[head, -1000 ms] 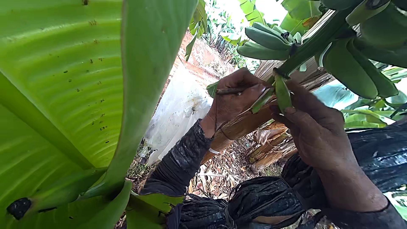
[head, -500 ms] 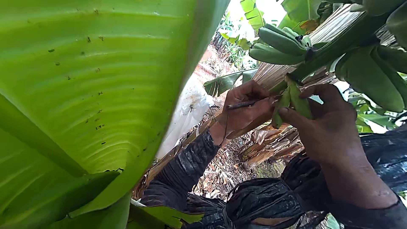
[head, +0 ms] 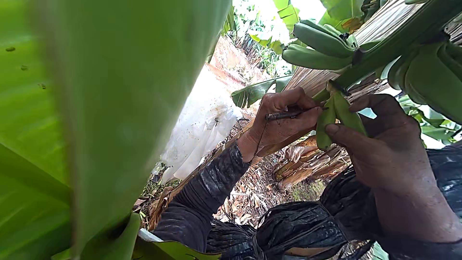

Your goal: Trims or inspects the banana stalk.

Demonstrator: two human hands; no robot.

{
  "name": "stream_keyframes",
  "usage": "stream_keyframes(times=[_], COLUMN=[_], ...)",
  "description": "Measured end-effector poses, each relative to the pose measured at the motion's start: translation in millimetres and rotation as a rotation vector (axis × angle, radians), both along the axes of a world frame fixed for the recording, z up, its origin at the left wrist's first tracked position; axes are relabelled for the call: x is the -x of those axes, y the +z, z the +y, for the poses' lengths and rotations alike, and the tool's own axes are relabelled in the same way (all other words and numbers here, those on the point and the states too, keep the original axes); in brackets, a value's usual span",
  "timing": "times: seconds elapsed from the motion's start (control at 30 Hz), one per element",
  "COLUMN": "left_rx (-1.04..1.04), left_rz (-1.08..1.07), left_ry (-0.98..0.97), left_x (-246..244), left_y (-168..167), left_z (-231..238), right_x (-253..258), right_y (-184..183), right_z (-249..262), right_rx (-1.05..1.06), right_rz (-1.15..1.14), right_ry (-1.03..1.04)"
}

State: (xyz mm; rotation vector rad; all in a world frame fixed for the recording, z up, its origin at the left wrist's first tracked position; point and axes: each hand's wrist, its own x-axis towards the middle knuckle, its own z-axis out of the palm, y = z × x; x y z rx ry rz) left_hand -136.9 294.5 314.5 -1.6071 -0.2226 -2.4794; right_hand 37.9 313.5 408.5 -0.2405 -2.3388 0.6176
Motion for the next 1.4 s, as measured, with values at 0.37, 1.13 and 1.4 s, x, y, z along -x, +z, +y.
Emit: stream_keyframes(times=[0.37,1.13,1.4], left_rx=[0.016,-0.016,0.007], left_rz=[0.038,0.087,0.081], left_ry=[-0.039,-0.048,-0.05], left_x=[3.8,3.5,5.4], left_y=[1.5,-0.4,0.0], left_z=[-1.3,-2.2,-2.6], right_x=[-2.8,-3.3,-3.8], right_y=[-1.7,-4.0,-4.0], right_z=[2.1,0.4,1.5], right_rx=[0.04,0.019,0.011], right_rz=[0.017,0.009,-0.001], right_ry=[0.024,0.0,0.007])
